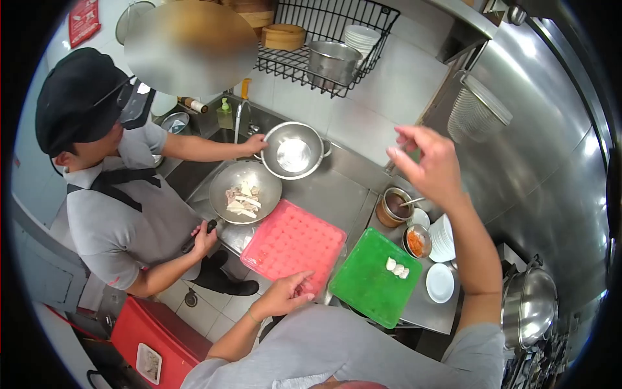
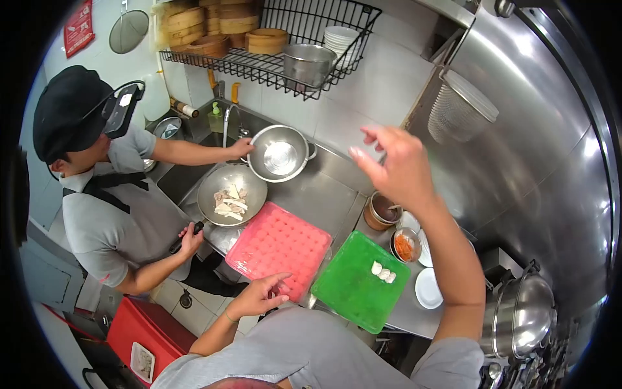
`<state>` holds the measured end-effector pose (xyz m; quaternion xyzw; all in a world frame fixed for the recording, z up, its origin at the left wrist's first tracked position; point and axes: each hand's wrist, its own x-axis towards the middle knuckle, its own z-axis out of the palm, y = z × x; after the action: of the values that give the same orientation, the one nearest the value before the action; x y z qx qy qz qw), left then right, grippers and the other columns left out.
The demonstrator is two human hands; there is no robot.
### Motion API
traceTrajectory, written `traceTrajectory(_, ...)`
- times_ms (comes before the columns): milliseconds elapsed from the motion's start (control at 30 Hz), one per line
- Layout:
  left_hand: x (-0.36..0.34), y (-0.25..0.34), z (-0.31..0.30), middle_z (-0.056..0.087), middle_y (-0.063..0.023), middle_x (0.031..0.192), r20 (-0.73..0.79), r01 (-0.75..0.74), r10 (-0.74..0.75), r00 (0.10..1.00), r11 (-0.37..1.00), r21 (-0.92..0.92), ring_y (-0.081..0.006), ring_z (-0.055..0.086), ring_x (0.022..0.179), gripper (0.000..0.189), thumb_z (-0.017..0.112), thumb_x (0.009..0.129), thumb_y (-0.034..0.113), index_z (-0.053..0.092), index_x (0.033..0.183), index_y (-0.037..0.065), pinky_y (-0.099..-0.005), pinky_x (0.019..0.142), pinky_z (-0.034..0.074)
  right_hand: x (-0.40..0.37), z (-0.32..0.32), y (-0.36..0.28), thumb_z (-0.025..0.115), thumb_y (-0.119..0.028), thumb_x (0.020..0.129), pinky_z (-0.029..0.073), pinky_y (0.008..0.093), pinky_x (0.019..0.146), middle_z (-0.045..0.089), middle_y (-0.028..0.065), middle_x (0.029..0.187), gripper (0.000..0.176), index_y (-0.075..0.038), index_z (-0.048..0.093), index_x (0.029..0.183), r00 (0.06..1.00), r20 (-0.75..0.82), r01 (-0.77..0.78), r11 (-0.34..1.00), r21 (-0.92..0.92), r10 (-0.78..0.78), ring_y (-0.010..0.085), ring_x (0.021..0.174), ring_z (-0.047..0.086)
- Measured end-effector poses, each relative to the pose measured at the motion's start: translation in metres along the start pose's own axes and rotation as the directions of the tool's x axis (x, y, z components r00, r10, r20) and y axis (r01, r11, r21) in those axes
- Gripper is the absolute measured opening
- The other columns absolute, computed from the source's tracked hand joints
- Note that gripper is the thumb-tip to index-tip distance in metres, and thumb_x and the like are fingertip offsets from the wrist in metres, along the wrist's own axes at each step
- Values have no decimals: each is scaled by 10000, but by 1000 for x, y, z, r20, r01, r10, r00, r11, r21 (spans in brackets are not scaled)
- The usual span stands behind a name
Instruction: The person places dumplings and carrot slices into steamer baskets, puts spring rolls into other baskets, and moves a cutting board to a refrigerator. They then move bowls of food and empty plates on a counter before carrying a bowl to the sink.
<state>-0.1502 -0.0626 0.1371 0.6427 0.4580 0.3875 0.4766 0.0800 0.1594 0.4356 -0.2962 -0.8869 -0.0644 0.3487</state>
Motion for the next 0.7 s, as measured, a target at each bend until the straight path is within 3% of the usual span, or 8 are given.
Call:
traceTrajectory(67, -7, 11, -8, 695, -55, 1011, -9, 37, -36, 999, 999, 25, -100, 623, 742, 642, 748, 934, 206, 483, 1490, 23, -268, 686, 522, 42, 8, -3, 757, -318, 882, 544, 393, 692, 723, 140, 890, 350, -22, 715, 1063, 1000, -5, 20, 1000, 2, -19, 284, 783, 710)
traceTrajectory(167, -21, 8, -16, 697, -54, 965, -71, 15, -12, 997, 999, 52, -109, 624, 707, 660, 760, 923, 224, 486, 1485, 16, -264, 659, 514, 108, 23, -11, 742, -316, 884, 543, 410, 691, 732, 161, 909, 307, -27, 707, 981, 994, 47, -99, 994, 48, 97, 300, 771, 715)
traceTrajectory(233, -34, 4, -21, 698, -58, 938, -82, 75, -72, 994, 997, 36, -124, 625, 719, 669, 769, 914, 229, 487, 1472, -9, -275, 665, 517, 154, 38, -20, 687, -222, 903, 552, 435, 719, 733, 192, 976, 188, -35, 690, 929, 999, 31, -9, 988, -152, 14, 335, 851, 720)
traceTrajectory(300, -46, 2, -25, 699, -55, 927, -107, 115, -111, 988, 993, 34, -124, 613, 707, 667, 774, 908, 229, 492, 1461, -15, -276, 652, 507, 201, 74, -17, 671, -182, 888, 559, 436, 799, 739, 189, 1037, 226, -12, 679, 1036, 990, -10, 137, 980, -147, -140, 344, 951, 711)
traceTrajectory(433, -84, -11, -26, 702, -43, 907, -225, 206, -218, 950, 976, -76, -102, 598, 694, 623, 777, 902, 211, 526, 1431, -2, -267, 643, 500, 298, 133, -47, 653, -174, 828, 554, 444, 965, 717, 199, 1190, 361, -5, 687, 1145, 970, 206, -68, 958, -280, 129, 362, 1176, 664)
traceTrajectory(533, -117, -24, -26, 703, -34, 895, -332, 256, -285, 899, 958, -128, -93, 593, 692, 615, 781, 900, 208, 534, 1422, -2, -259, 644, 497, 348, 182, -53, 638, -145, 849, 553, 430, 986, 716, 165, 1251, 371, -53, 735, 1195, 941, 191, -218, 931, -292, 280, 330, 1198, 673)
traceTrajectory(667, -166, -50, -15, 700, -15, 906, -458, 327, -417, 785, 907, -265, -49, 577, 710, 606, 776, 911, 181, 528, 1429, -13, -227, 653, 489, 383, 236, -25, 704, -203, 837, 543, 438, 1015, 691, 160, 1309, 419, -57, 729, 1229, 915, 322, -112, 919, -378, 244, 330, 1227, 658)
traceTrajectory(700, -175, -51, -15, 695, -11, 914, -484, 336, -453, 749, 889, -312, -44, 577, 719, 597, 771, 918, 166, 525, 1430, -18, -223, 661, 489, 410, 280, 12, 722, -197, 817, 543, 438, 1008, 694, 166, 1301, 406, -62, 746, 1199, 927, 295, -91, 902, -423, 232, 335, 1215, 664)
